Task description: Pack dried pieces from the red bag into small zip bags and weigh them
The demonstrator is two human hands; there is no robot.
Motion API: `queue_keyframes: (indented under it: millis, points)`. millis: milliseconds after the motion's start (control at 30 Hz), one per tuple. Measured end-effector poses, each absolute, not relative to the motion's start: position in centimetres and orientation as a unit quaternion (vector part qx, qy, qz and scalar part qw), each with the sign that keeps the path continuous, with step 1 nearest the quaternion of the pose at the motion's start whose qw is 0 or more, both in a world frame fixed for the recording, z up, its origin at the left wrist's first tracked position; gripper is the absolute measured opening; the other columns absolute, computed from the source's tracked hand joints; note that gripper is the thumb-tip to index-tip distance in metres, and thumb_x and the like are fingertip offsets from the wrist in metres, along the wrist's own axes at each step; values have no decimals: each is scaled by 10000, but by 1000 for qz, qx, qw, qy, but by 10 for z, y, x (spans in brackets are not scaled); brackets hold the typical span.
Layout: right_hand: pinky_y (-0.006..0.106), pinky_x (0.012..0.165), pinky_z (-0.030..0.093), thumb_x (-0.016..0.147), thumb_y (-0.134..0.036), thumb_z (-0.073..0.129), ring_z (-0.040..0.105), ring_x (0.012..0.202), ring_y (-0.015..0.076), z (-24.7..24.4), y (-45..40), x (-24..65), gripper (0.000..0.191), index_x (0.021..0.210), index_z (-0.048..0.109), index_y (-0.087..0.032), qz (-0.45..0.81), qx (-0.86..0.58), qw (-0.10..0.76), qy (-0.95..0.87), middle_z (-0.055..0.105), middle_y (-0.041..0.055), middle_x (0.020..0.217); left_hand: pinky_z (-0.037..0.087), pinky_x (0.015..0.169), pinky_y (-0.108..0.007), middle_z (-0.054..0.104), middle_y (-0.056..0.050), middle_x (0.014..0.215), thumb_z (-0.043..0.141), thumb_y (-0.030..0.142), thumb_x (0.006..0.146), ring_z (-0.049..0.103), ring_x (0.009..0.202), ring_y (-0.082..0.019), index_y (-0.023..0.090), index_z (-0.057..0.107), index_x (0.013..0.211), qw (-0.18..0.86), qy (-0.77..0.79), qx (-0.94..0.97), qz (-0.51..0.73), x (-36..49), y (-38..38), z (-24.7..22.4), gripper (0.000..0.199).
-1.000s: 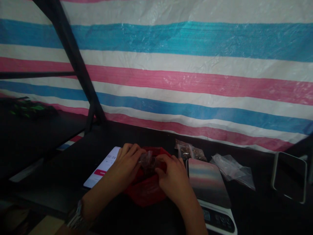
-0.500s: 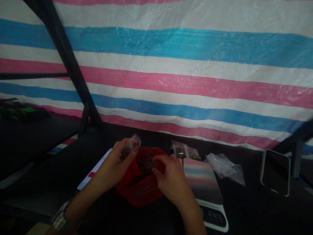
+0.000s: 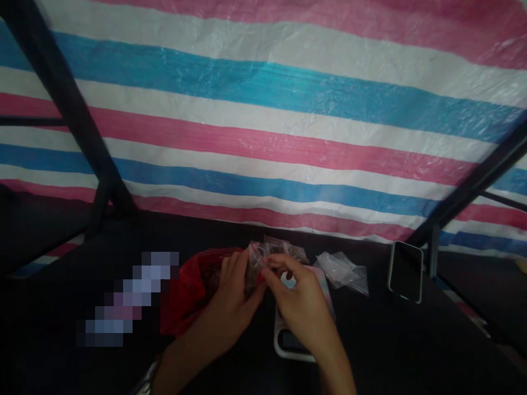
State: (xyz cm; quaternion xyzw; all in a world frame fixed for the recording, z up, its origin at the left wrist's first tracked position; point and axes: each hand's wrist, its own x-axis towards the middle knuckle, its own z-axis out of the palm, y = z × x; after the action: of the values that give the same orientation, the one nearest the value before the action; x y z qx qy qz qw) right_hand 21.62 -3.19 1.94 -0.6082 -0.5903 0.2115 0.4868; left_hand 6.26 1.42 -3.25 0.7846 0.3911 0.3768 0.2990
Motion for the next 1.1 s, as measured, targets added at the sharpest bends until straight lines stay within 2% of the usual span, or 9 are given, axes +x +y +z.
queue_keyframes:
  millis: [100, 300, 433, 533, 633, 767, 867, 1000, 1100]
  points:
    - [341, 748, 480, 883, -460, 693, 616, 776, 215, 21, -42, 242, 252, 862, 799, -232, 191, -636, 477, -576, 759, 31, 821, 309, 1261, -677, 440, -171, 1632, 492, 259, 1040, 338, 1572, -377, 251, 277, 1630, 320, 356, 798, 366, 82, 3, -39, 628]
    - [347, 764, 493, 814, -472, 733, 669, 799, 235, 30, -59, 268, 256, 774, 802, -228, 231, -661, 468, -540, 782, 50, 818, 357, 1231, -659, 478, -159, 1564, 564, 344, 1034, 397, 1488, -388, 271, 241, 1671, 346, 319, 804, 363, 102, -5, -46, 718]
    - [348, 748, 517, 781, -457, 728, 695, 792, 248, 32, -56, 262, 242, 773, 822, -234, 224, -661, 489, -523, 798, 58, 807, 383, 1219, -622, 520, -144, 1490, 619, 341, 1012, 450, 1426, -361, 281, 226, 1677, 383, 311, 780, 384, 108, -4, -50, 775]
    - [346, 751, 528, 774, -458, 742, 709, 801, 253, 34, -54, 261, 238, 773, 819, -232, 190, -672, 503, -509, 808, 63, 819, 364, 1246, -572, 501, -112, 1520, 642, 256, 986, 445, 1454, -318, 335, 200, 1677, 418, 293, 759, 404, 107, -4, -46, 824]
    - [334, 717, 516, 802, -507, 722, 700, 768, 241, 32, -56, 268, 294, 787, 801, -224, 162, -684, 511, -494, 798, 59, 816, 396, 1221, -542, 521, -83, 1483, 671, 222, 953, 512, 1388, -287, 387, 194, 1669, 416, 293, 750, 422, 101, -3, -41, 876]
    - [331, 662, 487, 831, -488, 657, 695, 696, 237, 15, -57, 288, 327, 682, 747, -210, 220, -732, 403, -503, 763, 55, 705, 426, 1182, -539, 574, -88, 1362, 607, 242, 985, 561, 1310, -274, 328, 304, 1622, 357, 336, 741, 459, 87, 0, -36, 710]
    - [348, 679, 499, 821, -425, 646, 740, 735, 271, 1, -57, 301, 283, 708, 774, -200, 208, -786, 345, -470, 798, 77, 741, 474, 1129, -513, 612, -72, 1283, 553, 193, 987, 600, 1230, -258, 303, 435, 1528, 307, 365, 734, 483, 76, 2, -31, 564]
    - [357, 666, 498, 824, -457, 671, 747, 706, 285, -7, -55, 310, 316, 832, 837, -187, 150, -811, 358, -438, 804, 88, 734, 544, 1023, -413, 634, -48, 1215, 527, 136, 991, 639, 1122, -219, 298, 554, 1358, 233, 358, 737, 524, 69, -14, -30, 402]
    - [369, 677, 495, 821, -457, 664, 740, 707, 294, -7, -55, 313, 350, 914, 847, -173, 94, -822, 385, -409, 805, 112, 755, 584, 908, -326, 660, -36, 1153, 494, 100, 1010, 678, 1038, -187, 314, 610, 1315, 210, 299, 771, 522, 69, -52, -52, 390]
